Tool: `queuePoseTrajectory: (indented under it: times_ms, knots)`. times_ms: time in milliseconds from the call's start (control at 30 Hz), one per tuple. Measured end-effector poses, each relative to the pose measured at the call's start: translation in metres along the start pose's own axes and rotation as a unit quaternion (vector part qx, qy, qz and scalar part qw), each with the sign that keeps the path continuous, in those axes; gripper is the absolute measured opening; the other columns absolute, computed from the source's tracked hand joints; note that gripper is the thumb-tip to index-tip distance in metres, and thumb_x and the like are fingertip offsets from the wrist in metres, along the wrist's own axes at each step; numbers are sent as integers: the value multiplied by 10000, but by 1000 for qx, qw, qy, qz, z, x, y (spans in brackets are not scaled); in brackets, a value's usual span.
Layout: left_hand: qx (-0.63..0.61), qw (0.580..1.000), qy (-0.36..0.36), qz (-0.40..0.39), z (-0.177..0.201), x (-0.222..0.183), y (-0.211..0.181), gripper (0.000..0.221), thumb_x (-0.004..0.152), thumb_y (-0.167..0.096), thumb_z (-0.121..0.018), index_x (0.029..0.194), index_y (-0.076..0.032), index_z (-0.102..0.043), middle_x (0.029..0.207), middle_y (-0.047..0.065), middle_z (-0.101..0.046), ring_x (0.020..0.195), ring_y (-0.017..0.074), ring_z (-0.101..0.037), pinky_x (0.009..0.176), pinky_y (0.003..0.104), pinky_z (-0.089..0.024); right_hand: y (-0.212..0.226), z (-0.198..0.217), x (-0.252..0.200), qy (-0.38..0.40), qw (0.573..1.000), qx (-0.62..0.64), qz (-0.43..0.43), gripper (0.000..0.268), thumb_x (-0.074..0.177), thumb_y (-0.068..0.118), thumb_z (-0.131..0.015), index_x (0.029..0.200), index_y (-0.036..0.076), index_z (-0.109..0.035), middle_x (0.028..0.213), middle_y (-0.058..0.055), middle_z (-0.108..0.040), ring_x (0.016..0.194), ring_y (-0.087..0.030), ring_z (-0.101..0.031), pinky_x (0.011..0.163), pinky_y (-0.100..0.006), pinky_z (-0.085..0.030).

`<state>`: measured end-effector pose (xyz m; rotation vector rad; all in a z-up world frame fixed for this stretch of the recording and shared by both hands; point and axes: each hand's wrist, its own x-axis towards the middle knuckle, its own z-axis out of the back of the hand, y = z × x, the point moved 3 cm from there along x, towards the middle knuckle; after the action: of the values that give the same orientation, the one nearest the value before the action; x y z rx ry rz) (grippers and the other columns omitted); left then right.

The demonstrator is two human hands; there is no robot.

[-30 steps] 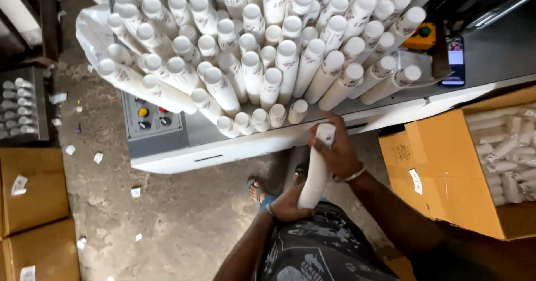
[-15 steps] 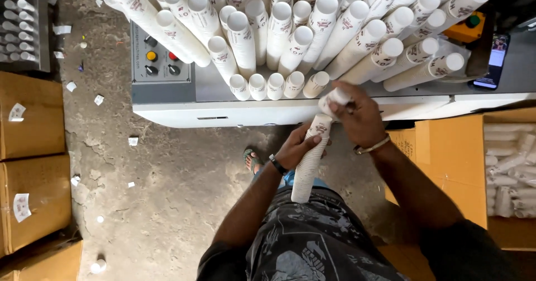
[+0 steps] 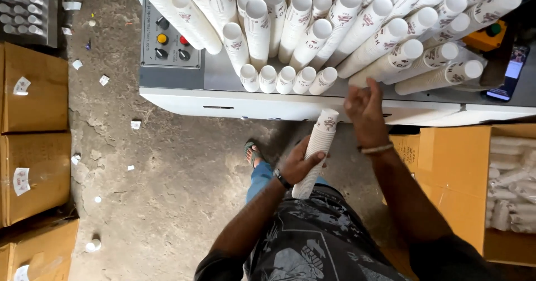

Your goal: Picking up, inspecting, and stacking paper cups from a manufacturing machine into organized rows.

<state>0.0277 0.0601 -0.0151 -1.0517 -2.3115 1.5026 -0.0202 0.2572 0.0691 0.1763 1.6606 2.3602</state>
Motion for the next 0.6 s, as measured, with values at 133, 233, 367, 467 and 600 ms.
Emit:
queuePoseTrajectory:
  times_ms: [133, 233, 367, 467, 600]
  knots:
    - [157, 986, 50, -36, -13, -18, 8, 806, 891, -241, -779, 1544, -52, -345, 1322, 134, -614, 1220, 196, -615, 984, 365, -538, 8, -24, -87, 201, 978, 35, 35, 751, 969, 90, -638, 1556, 28, -174, 1395, -222, -492, 1268, -322, -551, 1009, -431, -508]
    - [104, 986, 118, -52, -22, -25, -29, 783, 901, -276, -798, 1525, -59, -379, 1310, 84, -624, 1226, 182, -611, 1022, 360, -524, 4, -9, -91, 226, 966, 81, -94, 655, 939, 133, -687, 1470, 53, -312, 1300, -160, -604, 1181, -250, -669, 940, -380, -616]
    - [114, 988, 103, -10, -4, -23, -2, 684, 894, -284, -821, 1443, -35, -497, 1144, 73, -696, 1085, 185, -668, 971, 336, -545, 17, 10, -49, 146, 961, 228, -59, 550, 951, 84, -712, 1418, 15, -429, 1297, -154, -614, 1201, -248, -654, 959, -400, -625]
    - [96, 991, 41, 89, 21, -36, 26, 603, 884, -357, -798, 1333, -9, -597, 1076, 104, -719, 1022, 222, -701, 922, 335, -567, -4, 7, -4, -20, 998, 55, 21, 553, 904, 9, -741, 1388, 22, -475, 1252, -129, -659, 1156, -235, -679, 973, -375, -598]
    - [-55, 981, 147, 114, 17, -60, 11, 651, 954, -506, -689, 1339, 6, -573, 1233, 100, -680, 1175, 207, -651, 1013, 318, -526, -81, -21, 41, -115, 990, -74, 25, 565, 829, 13, -809, 1327, 17, -540, 1202, -174, -699, 1103, -295, -710, 913, -402, -592]
